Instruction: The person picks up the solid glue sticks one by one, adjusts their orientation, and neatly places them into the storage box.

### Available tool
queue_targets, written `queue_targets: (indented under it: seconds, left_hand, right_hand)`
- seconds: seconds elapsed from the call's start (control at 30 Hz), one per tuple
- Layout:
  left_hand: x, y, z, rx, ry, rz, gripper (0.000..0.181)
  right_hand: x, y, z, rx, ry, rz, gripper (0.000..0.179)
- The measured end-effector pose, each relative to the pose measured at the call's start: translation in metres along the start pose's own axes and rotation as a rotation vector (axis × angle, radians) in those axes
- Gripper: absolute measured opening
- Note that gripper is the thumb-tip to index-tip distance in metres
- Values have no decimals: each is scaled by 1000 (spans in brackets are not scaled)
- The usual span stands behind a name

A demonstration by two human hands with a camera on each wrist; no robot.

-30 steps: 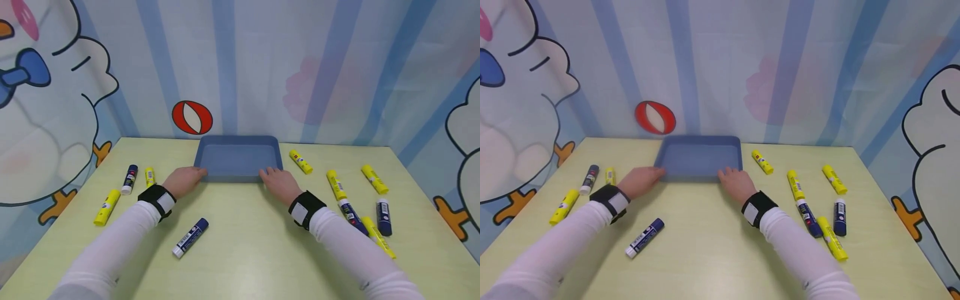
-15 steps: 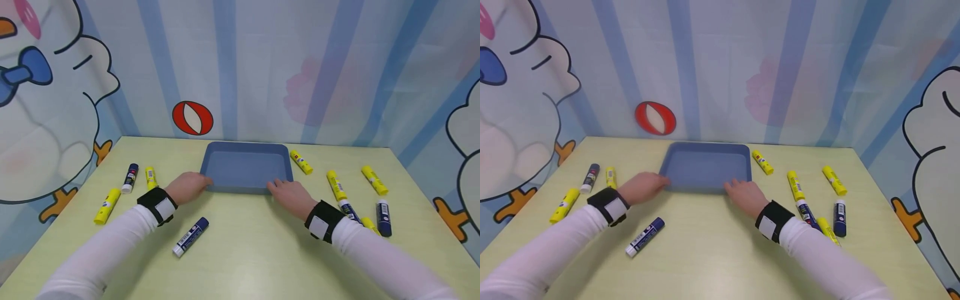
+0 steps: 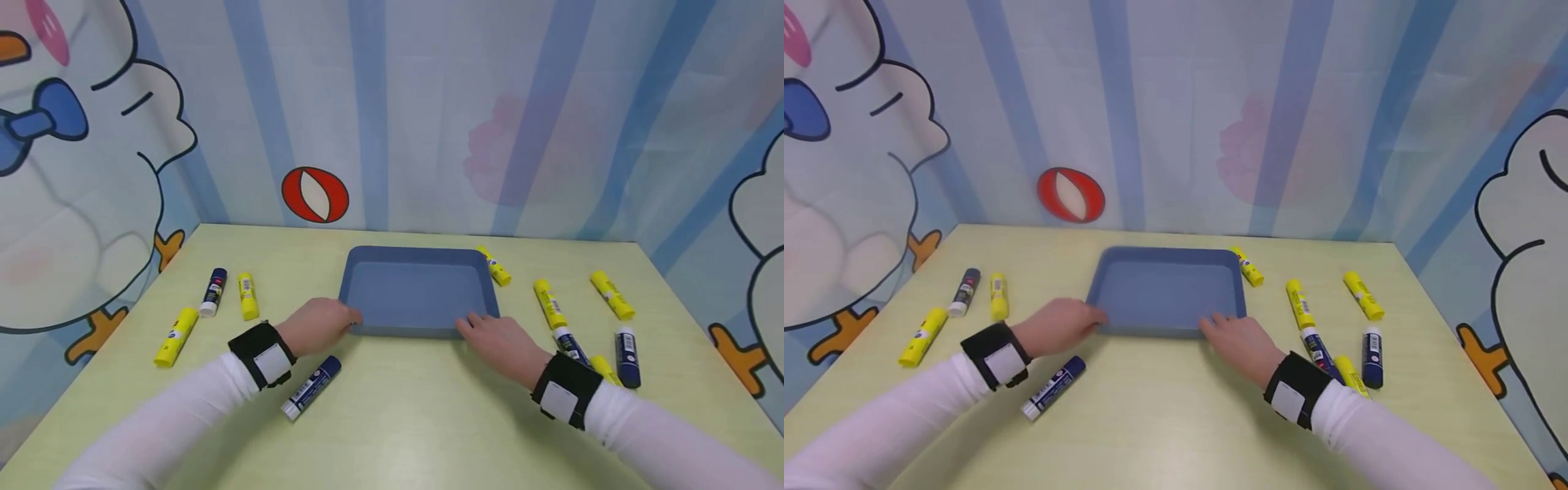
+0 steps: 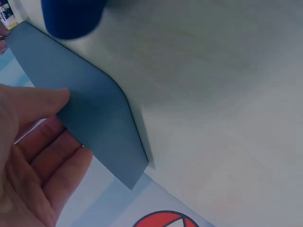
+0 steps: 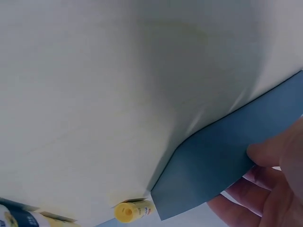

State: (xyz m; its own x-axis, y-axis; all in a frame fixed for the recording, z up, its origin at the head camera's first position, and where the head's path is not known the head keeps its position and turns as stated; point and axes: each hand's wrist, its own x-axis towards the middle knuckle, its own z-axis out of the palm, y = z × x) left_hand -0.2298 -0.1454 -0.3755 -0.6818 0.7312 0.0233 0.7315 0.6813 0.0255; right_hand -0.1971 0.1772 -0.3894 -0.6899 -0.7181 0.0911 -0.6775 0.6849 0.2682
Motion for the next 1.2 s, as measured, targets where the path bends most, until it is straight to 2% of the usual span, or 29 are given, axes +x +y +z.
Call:
queue_targets:
  seconds: [0.37,0.7,0.87,1.2]
  left_hand:
    - [-16,30,0,-2,20,80,9]
    - [-27,50,2,39,30,152,8]
    - [-29,55,0,45,41,172,11]
    - [-29,55,2,24,36,167,11]
  right_hand:
    - [-33,-8,-3,-5,44,-28,24]
    - [-58,-16,-10,55,19,-33,25]
    - [-64,-19,-11,76,7,-33,26]
    - [-66,-22,-14,102,-29,-32,24]
